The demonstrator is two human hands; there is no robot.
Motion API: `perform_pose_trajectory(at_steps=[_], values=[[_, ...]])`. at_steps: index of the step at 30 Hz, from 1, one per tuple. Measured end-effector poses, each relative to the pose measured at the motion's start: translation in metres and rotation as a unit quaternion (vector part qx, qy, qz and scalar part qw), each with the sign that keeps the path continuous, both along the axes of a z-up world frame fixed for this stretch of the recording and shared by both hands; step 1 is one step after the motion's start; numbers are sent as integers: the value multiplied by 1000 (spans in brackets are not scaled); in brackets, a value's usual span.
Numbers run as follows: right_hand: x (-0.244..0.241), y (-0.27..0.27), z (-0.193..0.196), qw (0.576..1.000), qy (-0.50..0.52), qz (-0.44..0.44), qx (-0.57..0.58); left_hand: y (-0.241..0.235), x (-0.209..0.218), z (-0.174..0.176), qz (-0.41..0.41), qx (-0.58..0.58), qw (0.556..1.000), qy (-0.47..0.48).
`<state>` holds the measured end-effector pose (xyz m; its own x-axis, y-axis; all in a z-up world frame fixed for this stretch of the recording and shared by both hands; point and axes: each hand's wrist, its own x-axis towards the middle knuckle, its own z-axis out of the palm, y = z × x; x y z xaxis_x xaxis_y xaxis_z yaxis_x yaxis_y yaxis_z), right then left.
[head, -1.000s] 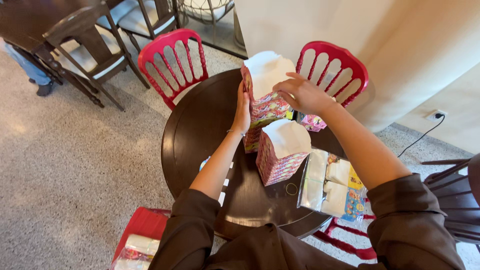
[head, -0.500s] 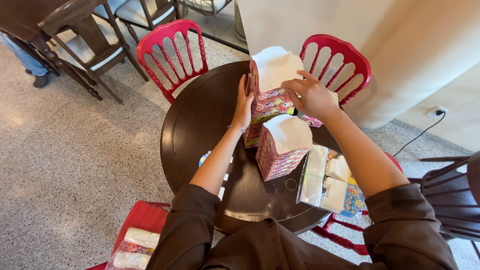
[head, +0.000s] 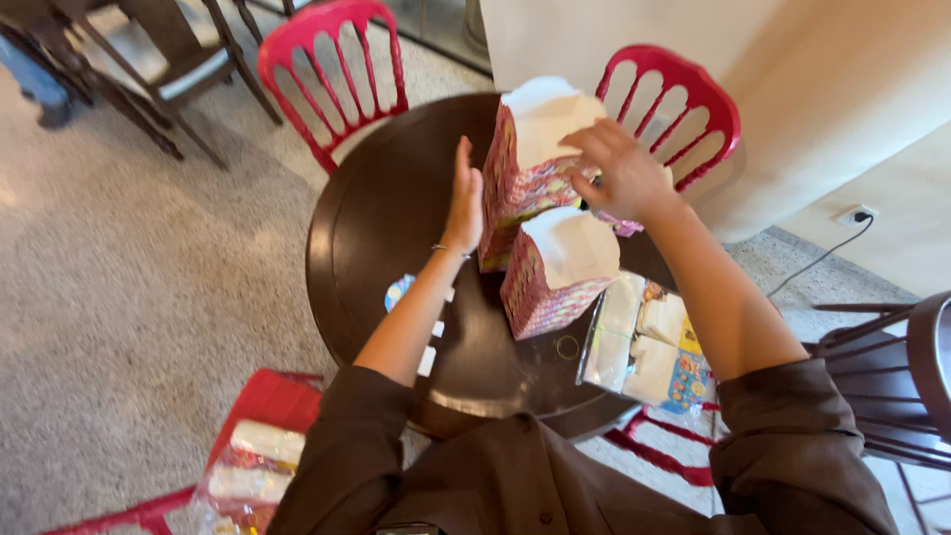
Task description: The person assembles flat-packed paper boxes by folding and tucking flaps into slots. They repeatedly pick up a flat box, fold the sides, and secure the structure, then place the finished box on a stack. The person also handles plastic-wrapped packages of boxes and rubber bands on the table.
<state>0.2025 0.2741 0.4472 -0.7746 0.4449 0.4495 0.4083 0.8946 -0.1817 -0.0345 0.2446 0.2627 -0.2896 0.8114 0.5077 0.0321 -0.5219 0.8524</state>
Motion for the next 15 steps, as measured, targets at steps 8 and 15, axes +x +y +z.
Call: perform_pose_trajectory(at_steps=[8, 15], values=[[22, -61, -21, 976, 191, 33, 99, -178, -85, -136, 212, -207, 936, 191], [-27, -192, -158, 963, 214, 71, -151, -273, -72, -203, 250, -429, 769, 403]])
